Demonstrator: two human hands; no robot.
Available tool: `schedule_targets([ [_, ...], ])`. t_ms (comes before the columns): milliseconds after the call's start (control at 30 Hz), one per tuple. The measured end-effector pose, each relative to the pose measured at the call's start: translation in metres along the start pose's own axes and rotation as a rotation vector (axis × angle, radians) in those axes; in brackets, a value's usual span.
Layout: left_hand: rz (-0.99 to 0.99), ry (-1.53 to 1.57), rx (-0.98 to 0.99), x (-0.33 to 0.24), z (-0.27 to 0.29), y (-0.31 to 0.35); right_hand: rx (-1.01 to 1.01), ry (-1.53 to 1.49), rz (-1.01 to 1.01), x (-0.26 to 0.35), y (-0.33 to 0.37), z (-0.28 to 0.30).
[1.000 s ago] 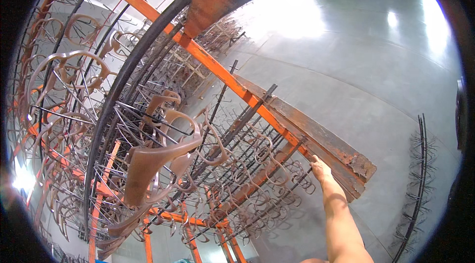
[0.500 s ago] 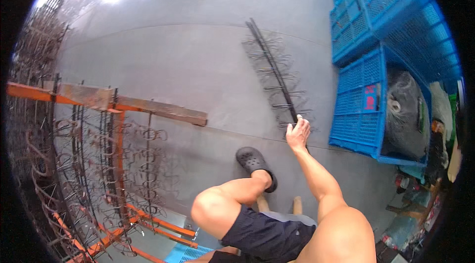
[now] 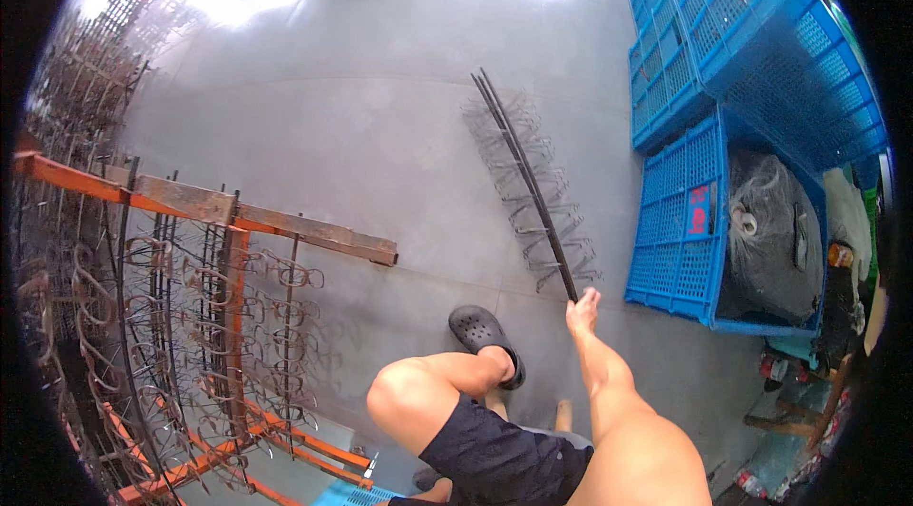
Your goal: The person sits on the floor and repeatedly picks up metal hooks from a blue basket. They insert the hooks into slots on a metal rack, then remove them and return them to the basket, repeating this cycle continuously.
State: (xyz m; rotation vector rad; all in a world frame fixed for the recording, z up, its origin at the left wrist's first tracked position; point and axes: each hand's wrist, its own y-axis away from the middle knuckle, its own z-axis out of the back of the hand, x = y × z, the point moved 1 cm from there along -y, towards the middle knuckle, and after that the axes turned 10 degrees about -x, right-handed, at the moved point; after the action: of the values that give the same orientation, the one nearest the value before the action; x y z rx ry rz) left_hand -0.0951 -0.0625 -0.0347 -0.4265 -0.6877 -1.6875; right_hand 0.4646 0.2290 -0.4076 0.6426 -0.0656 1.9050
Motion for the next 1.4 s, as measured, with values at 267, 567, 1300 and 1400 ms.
schedule_targets([
  [267,-0.001,-0.003,0.031,0.005,-0.01,0.0,0.151,0.013,0.127,-0.017,-0.024,0.015],
  [567,-0.02,0.003,0.058,0.024,-0.026,0.0,0.538,-0.521,-0.262,0.043,-0.026,0.064],
  [1300,-0.166,0.076,0.04,0.075,-0.038,0.011,-0.119,-0.279,0.412,0.119,-0.086,0.17],
  [1400,-0.314,0.193,0.072,0.074,0.019,0.041,-0.138,-0.308,0.418,0.099,-0.04,0.217],
])
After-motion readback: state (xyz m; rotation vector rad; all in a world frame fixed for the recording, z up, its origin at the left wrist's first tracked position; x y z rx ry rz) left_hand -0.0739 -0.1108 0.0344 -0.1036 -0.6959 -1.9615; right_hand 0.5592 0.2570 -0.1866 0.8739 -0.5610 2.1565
